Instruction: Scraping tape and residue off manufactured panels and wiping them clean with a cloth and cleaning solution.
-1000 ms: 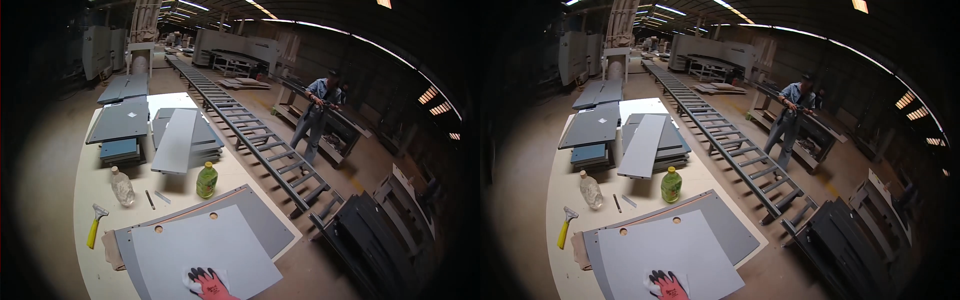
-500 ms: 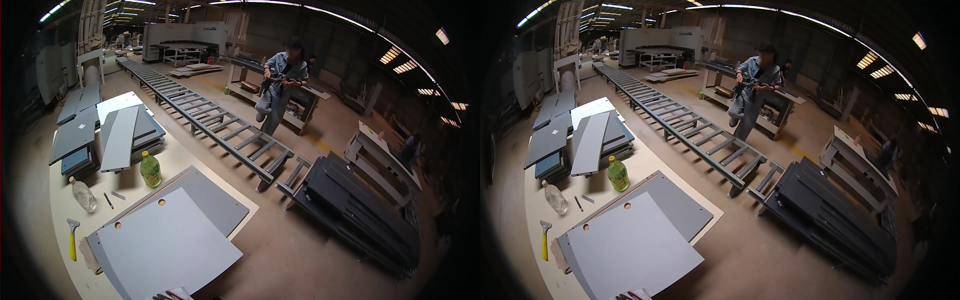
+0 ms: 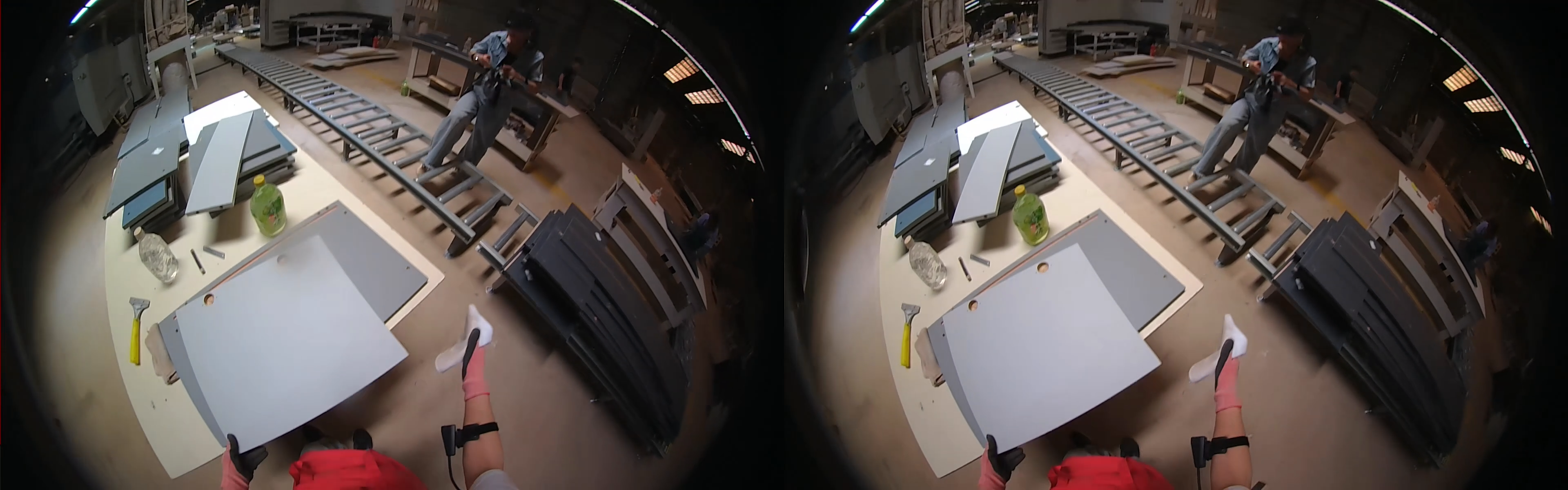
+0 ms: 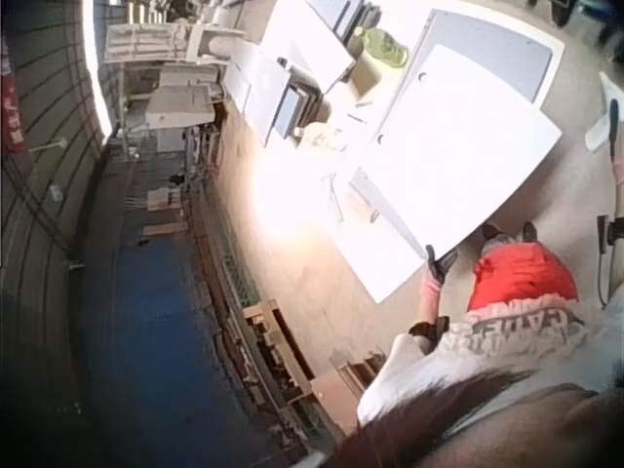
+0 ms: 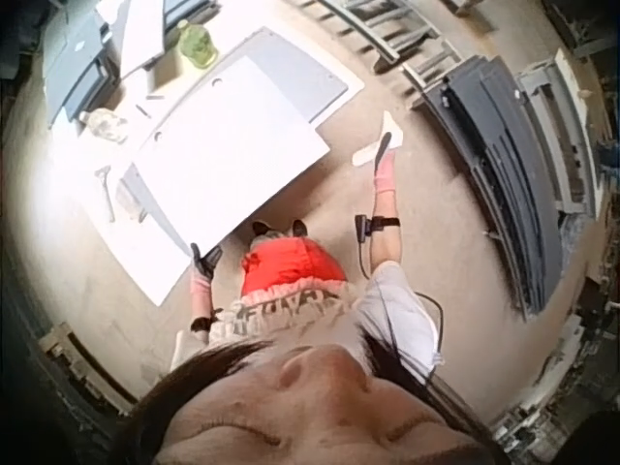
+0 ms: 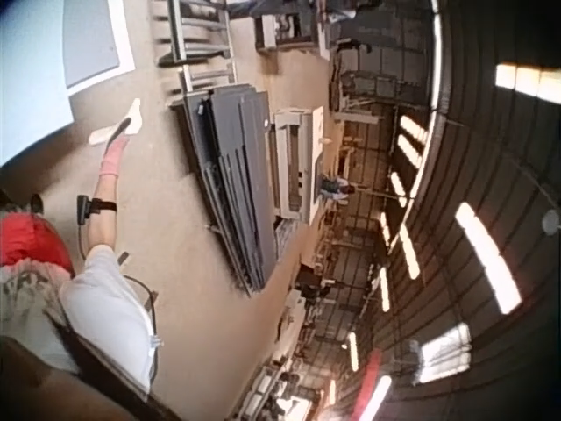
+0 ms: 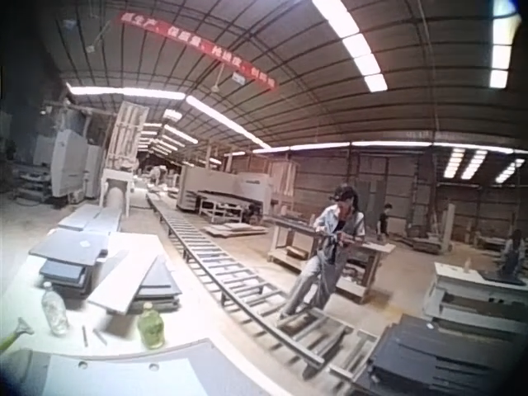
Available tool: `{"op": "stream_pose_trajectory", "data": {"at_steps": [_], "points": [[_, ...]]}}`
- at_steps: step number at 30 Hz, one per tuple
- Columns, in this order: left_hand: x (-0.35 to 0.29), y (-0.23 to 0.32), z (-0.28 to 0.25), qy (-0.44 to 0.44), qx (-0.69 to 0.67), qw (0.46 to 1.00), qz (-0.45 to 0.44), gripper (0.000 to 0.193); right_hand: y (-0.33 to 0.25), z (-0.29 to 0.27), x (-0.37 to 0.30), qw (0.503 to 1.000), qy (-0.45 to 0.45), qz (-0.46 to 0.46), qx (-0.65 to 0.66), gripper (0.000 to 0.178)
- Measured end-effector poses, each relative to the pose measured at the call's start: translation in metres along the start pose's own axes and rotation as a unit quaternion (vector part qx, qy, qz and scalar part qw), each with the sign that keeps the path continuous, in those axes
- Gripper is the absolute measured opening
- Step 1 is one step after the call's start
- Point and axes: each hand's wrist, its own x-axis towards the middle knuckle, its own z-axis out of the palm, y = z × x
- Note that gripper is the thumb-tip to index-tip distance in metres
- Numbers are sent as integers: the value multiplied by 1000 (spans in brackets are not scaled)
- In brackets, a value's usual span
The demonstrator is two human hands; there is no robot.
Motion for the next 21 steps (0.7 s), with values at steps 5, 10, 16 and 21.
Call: {"op": "stream_pose_trajectory", "data": {"at_steps": [5, 10, 16, 21], "points": [[-5, 6, 18, 125, 48, 991, -8, 79, -63, 52, -73, 994, -92, 2, -58, 44], [-5, 4, 24, 146, 75, 986, -1, 79, -83, 145, -189, 750, -539, -208, -322, 56], [-11, 1, 19, 141, 62, 988, -3, 77, 10, 70, -63, 821, -111, -216, -517, 52], [-20, 5, 9, 131, 44, 990, -24, 79, -39, 4, -23, 984, -90, 153, 9, 49]]}}
